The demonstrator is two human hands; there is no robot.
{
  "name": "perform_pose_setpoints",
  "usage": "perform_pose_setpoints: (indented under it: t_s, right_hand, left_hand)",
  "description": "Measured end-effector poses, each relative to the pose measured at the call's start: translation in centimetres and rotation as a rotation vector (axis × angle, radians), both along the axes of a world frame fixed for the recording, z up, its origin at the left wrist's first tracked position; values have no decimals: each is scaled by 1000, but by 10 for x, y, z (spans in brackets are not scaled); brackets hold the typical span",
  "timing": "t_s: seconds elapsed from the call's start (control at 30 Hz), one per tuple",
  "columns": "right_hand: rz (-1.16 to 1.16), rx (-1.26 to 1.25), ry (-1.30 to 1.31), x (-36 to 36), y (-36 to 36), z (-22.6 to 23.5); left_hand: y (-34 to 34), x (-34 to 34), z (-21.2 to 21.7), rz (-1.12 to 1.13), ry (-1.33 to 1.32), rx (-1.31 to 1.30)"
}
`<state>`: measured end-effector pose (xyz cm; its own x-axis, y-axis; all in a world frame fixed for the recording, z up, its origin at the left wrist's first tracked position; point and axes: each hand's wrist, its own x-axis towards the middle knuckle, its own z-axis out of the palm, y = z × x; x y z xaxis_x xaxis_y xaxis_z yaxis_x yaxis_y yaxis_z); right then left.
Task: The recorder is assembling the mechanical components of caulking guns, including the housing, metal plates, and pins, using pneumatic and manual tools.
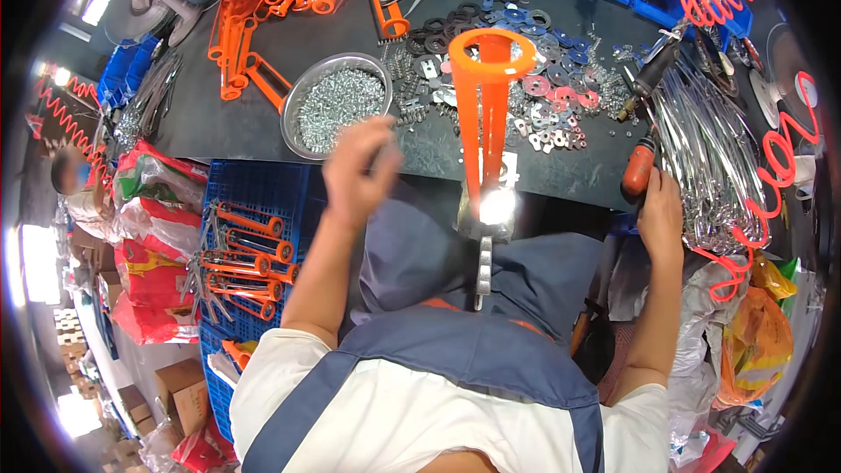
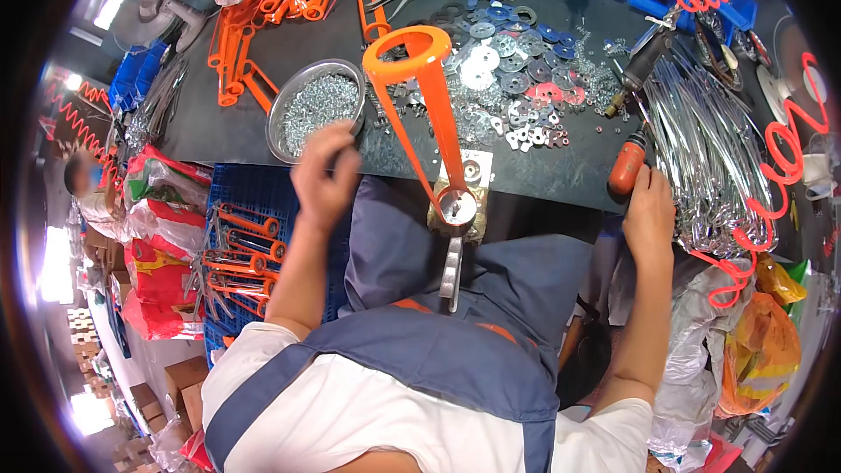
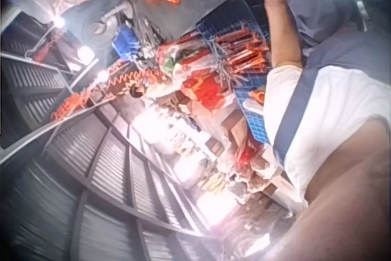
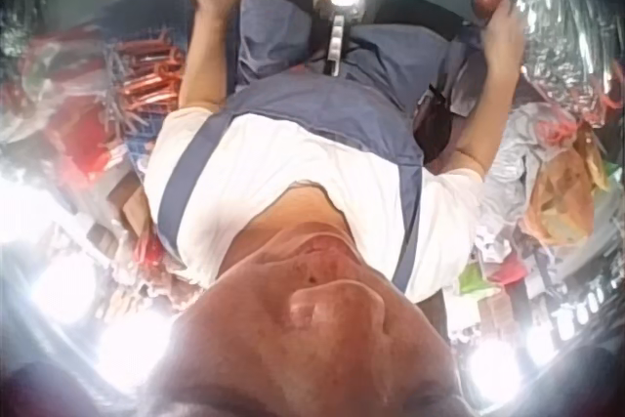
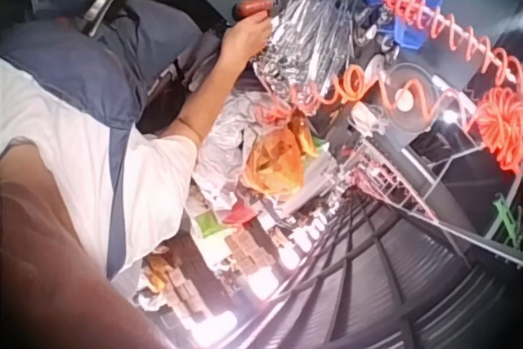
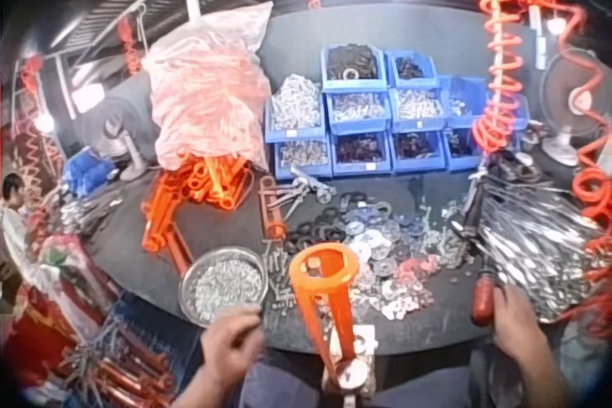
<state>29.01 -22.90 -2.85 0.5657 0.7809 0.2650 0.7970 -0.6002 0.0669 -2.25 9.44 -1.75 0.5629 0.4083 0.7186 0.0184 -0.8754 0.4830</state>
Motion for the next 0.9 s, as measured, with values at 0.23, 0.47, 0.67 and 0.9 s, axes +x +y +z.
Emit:
perform_pose_setpoints:
  t_s: [0.23,0.47,0.67,0.9]
  right_hand:
    - [-21,-23,178,43,14,7]
    - [-114,600,1126,-1,8,66]
    - [-21,888,1773,-44,7,101]
    - [250,988,2196,-103,13,99]
  left_hand:
    - [101,3,5,280,769,-60]
    - [130,0,-6,9,-79,-1334]
    - [137,-10,-6,-137,-194,-1445]
    - [98,-7,12,-315,-359,-1674]
